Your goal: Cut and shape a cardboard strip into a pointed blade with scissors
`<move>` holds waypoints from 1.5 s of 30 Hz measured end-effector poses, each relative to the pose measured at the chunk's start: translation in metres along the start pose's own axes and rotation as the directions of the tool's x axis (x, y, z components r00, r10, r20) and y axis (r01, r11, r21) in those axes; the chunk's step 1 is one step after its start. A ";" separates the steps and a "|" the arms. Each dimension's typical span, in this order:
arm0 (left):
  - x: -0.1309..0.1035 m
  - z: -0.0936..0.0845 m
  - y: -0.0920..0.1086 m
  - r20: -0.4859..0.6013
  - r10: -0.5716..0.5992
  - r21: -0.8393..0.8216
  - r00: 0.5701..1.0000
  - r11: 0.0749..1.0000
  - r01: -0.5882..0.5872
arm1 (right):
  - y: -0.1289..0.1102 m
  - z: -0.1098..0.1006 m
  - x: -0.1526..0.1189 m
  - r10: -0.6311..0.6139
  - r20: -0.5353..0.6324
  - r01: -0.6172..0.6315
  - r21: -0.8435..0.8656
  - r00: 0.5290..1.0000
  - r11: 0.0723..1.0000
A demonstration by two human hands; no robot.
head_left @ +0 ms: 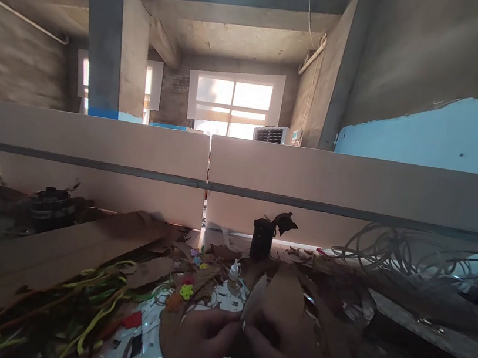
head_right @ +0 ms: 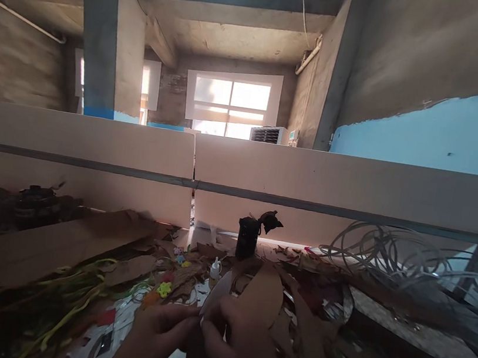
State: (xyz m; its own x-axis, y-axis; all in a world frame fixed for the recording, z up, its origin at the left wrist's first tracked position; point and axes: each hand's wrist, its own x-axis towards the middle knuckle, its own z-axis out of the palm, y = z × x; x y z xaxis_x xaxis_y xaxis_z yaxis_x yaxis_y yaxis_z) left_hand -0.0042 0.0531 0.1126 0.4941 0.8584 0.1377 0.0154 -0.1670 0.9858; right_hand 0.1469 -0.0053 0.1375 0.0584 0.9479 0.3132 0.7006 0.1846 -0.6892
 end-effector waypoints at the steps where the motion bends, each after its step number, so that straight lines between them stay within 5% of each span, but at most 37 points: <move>1: 0.000 0.000 -0.001 -0.001 -0.003 -0.011 1.000 1.000 0.003 | 0.001 0.000 0.000 -0.003 0.007 0.003 0.000 1.000 1.000; 16: 0.007 0.002 -0.009 -0.021 -0.122 -0.168 0.992 0.979 0.117 | 0.004 -0.004 0.002 -0.086 -0.054 0.070 -0.241 0.995 0.968; 25: 0.010 0.002 -0.014 -0.001 -0.207 -0.288 0.978 0.937 0.198 | -0.004 -0.014 0.003 0.009 -0.044 -0.024 -0.356 0.999 0.934; 33: 0.012 0.003 -0.020 0.041 -0.247 -0.394 0.968 0.886 0.243 | 0.003 -0.016 0.006 0.133 0.023 -0.121 -0.285 0.991 0.951; 45: 0.015 0.000 -0.023 0.062 -0.272 -0.435 0.960 0.859 0.272 | 0.015 -0.009 0.010 0.144 0.016 -0.144 -0.020 0.989 0.989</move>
State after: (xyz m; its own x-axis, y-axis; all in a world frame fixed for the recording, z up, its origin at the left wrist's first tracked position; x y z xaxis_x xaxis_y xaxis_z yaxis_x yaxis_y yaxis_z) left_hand 0.0025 0.0696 0.0916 0.5244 0.8395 -0.1422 -0.2304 0.3007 0.9255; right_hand 0.1641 0.0050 0.1363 0.1478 0.9685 0.2003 0.6990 0.0410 -0.7139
